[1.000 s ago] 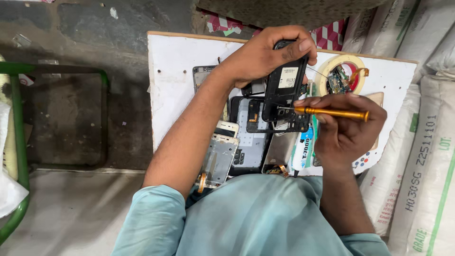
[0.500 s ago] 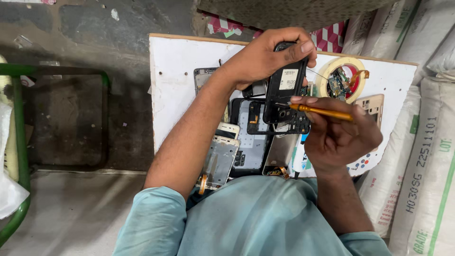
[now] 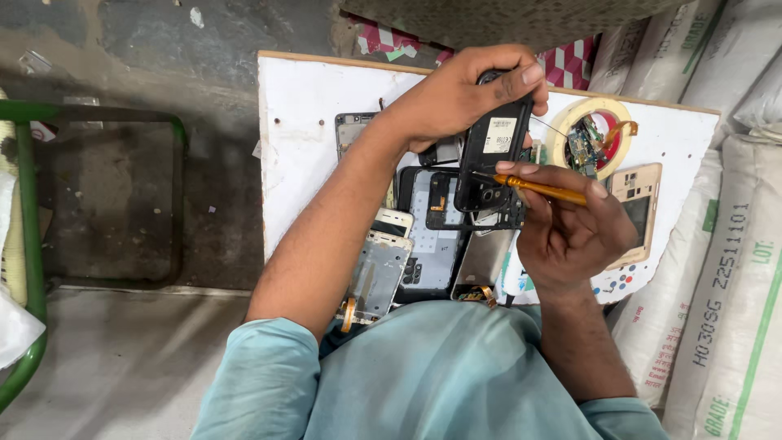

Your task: The person uses a small screwdriver to unscrew and remove components from the back of a disassembled mobile phone. They repeatedly probe and adjust internal parts while holding the phone steady with the other hand.

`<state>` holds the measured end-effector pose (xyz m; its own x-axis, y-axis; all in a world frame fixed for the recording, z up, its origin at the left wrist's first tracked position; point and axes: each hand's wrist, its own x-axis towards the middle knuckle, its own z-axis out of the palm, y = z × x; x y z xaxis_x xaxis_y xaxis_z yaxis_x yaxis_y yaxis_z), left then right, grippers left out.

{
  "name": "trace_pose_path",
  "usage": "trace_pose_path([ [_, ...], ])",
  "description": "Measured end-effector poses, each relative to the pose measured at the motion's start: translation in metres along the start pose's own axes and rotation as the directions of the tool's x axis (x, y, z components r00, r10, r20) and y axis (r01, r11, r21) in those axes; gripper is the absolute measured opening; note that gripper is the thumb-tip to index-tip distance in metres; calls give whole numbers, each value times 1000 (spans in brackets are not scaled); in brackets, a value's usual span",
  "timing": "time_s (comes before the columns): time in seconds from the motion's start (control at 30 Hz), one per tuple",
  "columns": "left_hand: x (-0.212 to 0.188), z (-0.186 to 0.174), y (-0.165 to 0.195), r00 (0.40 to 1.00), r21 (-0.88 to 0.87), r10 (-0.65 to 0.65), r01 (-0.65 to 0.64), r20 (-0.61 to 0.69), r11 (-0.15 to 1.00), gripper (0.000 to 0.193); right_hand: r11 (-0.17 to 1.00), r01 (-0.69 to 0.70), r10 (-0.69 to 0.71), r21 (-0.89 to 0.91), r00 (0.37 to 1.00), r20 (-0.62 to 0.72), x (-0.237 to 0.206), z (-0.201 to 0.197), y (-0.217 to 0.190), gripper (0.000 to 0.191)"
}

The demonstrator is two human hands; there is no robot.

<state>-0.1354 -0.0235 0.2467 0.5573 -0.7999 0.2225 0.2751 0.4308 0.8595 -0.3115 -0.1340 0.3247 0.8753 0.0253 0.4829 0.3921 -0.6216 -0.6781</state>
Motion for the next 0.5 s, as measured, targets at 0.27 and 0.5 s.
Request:
trace_pose_path([
  [0.27, 0, 0, 1, 1000, 37, -12, 12, -1, 999, 47, 1000, -2, 2, -11, 1000, -2, 1, 0, -1, 57],
  [0.5, 1, 1, 3, 999, -18, -40, 40, -5, 999, 49, 1000, -8, 8, -2, 1000, -8, 2, 0, 1, 57],
])
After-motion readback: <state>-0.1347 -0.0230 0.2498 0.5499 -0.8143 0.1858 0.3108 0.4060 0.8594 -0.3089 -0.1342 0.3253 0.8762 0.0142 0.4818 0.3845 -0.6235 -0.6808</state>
